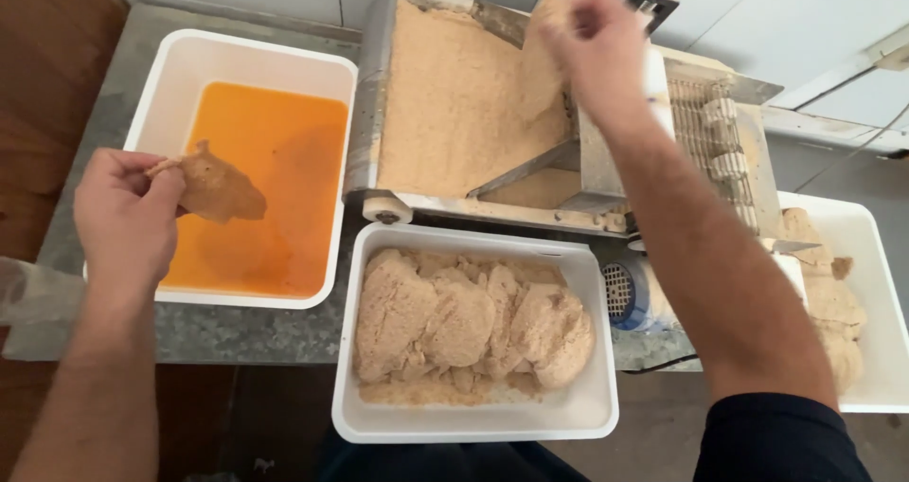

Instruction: The person is breading chicken breasts by dipping them in an egg wash and then placing them onto a breading machine's conveyor belt, finally collecting the breaded pieces into a bin.

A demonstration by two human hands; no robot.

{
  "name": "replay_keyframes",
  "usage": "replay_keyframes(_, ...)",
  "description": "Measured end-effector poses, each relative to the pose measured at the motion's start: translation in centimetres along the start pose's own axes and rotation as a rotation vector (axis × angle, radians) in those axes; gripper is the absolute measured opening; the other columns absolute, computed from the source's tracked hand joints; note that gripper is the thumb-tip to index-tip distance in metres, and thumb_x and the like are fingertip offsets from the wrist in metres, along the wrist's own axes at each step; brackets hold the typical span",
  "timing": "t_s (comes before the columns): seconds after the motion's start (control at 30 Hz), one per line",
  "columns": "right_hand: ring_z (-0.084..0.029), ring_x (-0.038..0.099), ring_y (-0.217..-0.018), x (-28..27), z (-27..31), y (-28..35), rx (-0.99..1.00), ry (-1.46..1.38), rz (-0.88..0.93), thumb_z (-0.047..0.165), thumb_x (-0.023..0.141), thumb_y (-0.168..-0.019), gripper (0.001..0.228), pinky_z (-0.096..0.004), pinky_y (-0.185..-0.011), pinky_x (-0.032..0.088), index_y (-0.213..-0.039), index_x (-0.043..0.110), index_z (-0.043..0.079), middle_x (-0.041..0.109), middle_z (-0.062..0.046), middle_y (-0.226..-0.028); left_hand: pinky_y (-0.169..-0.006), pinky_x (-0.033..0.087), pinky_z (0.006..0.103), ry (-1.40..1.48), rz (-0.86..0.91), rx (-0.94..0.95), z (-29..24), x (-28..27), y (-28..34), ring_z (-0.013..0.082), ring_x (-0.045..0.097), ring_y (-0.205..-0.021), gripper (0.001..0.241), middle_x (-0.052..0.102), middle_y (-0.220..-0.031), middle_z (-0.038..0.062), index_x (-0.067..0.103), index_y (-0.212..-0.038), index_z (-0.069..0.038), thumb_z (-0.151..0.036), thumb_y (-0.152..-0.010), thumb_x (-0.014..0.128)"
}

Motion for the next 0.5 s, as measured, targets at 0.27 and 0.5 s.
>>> replay_keyframes(0.27,-0.003,0.068,-0.079,1.0,6.1,3.0,-0.016,0.012,0.211,0.014,0.071,-0.099,0.020,-0.013,-0.067,0.061,-0.118,0.066,0.013,0.073,0.001,-0.107,-0.080,0.065,0.0311,-0.037,0.023,-0.050,-1.1,0.1,0.7,0.0141,0.069,-0.091,0.006,0.068,-0.099,0.005,0.058,-0.107,-0.008,-0.012,-0.105,0.062)
replay_keyframes(0.5,-0.013,0.069,-0.088,-10.1,-1.8,3.6,0.122,0.184,0.024,0.016,0.067,-0.106,0.020,-0.022,-0.077,0.061,-0.123,0.062,0.007,0.071,-0.005,-0.115,-0.078,0.064,0.0307,-0.055,0.001,-0.037,-1.2,0.5,0.6,0.0140,0.069,-0.090,0.005,0.068,-0.099,0.005,0.059,-0.108,-0.009,-0.012,-0.105,0.062)
Point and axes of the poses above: each hand's wrist, its own y-axis away from the middle knuckle, its own x-axis out of the palm, z = x × y, the point moved 10 cm from there along -y, towards the middle knuckle
